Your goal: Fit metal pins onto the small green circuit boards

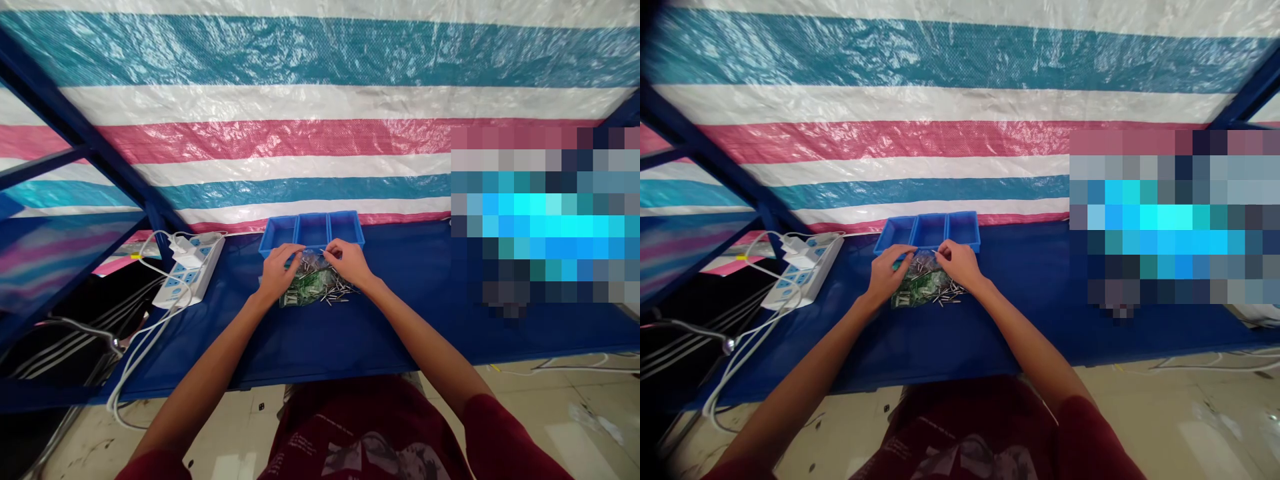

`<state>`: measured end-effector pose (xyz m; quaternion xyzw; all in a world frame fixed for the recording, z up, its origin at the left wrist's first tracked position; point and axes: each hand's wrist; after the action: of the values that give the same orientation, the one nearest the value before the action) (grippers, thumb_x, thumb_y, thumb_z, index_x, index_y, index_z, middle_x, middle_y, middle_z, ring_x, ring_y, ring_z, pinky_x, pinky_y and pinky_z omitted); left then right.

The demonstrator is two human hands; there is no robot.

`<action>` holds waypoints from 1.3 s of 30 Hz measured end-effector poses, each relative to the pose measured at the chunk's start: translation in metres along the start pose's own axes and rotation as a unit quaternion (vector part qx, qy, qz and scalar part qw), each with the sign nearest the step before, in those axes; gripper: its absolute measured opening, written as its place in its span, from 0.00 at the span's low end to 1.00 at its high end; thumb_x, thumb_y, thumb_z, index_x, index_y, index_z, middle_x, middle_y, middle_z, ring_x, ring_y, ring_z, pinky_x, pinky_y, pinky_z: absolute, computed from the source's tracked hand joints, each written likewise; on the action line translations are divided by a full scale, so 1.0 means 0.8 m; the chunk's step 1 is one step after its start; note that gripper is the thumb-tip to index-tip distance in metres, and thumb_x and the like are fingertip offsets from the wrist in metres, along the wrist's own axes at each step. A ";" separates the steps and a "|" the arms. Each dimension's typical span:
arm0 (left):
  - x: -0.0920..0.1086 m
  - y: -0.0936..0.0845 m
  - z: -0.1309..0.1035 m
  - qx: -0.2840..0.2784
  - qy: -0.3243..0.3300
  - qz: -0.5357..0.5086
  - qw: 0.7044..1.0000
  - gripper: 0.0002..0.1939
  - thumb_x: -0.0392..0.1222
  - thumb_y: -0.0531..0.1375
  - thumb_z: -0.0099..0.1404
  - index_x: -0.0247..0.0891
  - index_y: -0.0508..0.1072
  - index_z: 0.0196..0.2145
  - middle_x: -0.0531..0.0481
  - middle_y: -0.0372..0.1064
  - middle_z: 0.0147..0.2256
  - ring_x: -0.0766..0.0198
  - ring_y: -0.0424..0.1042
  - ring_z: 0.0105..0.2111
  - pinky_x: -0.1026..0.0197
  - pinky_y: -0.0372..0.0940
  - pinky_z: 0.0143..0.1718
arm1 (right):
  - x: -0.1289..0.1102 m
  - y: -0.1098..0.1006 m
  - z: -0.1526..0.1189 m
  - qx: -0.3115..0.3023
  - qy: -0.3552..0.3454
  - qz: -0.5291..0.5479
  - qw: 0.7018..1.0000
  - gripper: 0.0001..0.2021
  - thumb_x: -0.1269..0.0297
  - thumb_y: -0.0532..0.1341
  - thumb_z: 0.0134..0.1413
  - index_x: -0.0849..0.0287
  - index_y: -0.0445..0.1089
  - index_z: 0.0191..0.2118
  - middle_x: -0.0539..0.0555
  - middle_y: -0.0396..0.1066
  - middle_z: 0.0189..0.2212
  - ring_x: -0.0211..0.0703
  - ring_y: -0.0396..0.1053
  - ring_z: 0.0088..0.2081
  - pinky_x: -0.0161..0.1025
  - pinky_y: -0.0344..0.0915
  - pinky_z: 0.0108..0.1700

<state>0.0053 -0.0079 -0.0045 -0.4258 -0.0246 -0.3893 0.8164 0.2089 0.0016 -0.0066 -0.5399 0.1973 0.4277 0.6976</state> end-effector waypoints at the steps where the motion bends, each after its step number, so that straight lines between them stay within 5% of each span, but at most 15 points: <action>1: 0.000 0.000 0.000 -0.004 0.003 0.000 1.000 0.15 0.45 0.49 0.72 0.39 0.74 0.42 0.46 0.76 0.40 0.59 0.74 0.42 0.56 0.66 0.46 | 0.002 0.001 -0.003 0.008 -0.006 0.021 1.000 0.06 0.63 0.59 0.57 0.58 0.72 0.34 0.50 0.75 0.27 0.39 0.72 0.30 0.34 0.63 0.36; 10: -0.007 0.011 -0.009 -0.015 0.035 0.011 0.999 0.16 0.50 0.51 0.72 0.39 0.75 0.43 0.46 0.77 0.39 0.58 0.74 0.41 0.56 0.66 0.46 | 0.011 0.010 -0.015 0.039 0.028 0.181 0.982 0.09 0.61 0.60 0.54 0.58 0.75 0.34 0.54 0.78 0.30 0.43 0.74 0.30 0.38 0.70 0.36; 16: -0.004 0.011 -0.010 0.030 -0.007 0.017 0.999 0.16 0.48 0.51 0.72 0.39 0.74 0.43 0.46 0.76 0.41 0.58 0.74 0.42 0.56 0.65 0.47 | 0.001 0.010 0.008 -0.042 0.021 0.230 0.972 0.10 0.60 0.59 0.55 0.60 0.72 0.36 0.51 0.75 0.25 0.37 0.69 0.20 0.35 0.67 0.27; 20: -0.002 0.008 -0.009 0.060 -0.020 -0.001 0.998 0.14 0.46 0.51 0.72 0.37 0.74 0.43 0.46 0.76 0.40 0.60 0.74 0.41 0.57 0.65 0.46 | 0.002 0.013 0.003 -0.013 0.020 0.245 0.969 0.10 0.57 0.57 0.58 0.59 0.70 0.36 0.49 0.73 0.23 0.35 0.68 0.18 0.33 0.64 0.25; 29: -0.005 0.009 -0.009 0.049 0.014 -0.019 0.999 0.14 0.45 0.52 0.72 0.37 0.75 0.42 0.46 0.76 0.40 0.60 0.74 0.41 0.58 0.65 0.45 | 0.009 0.007 -0.013 0.057 0.004 0.081 0.995 0.18 0.55 0.54 0.63 0.56 0.64 0.23 0.45 0.64 0.15 0.36 0.64 0.20 0.33 0.57 0.29; 39: -0.010 0.016 -0.010 0.000 0.146 -0.019 0.989 0.11 0.46 0.57 0.69 0.38 0.74 0.36 0.48 0.76 0.33 0.61 0.74 0.35 0.58 0.63 0.38 | 0.016 0.019 -0.018 0.064 -0.076 -0.007 0.995 0.22 0.50 0.49 0.66 0.56 0.64 0.25 0.47 0.63 0.16 0.36 0.62 0.21 0.33 0.54 0.29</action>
<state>0.0057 -0.0046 -0.0211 -0.3641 0.0872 -0.4626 0.8036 0.2061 -0.0058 -0.0295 -0.4618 0.1671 0.4487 0.7467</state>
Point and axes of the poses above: each hand's wrist, its own z-axis towards the middle knuckle, its own y-axis out of the palm, x = y × z
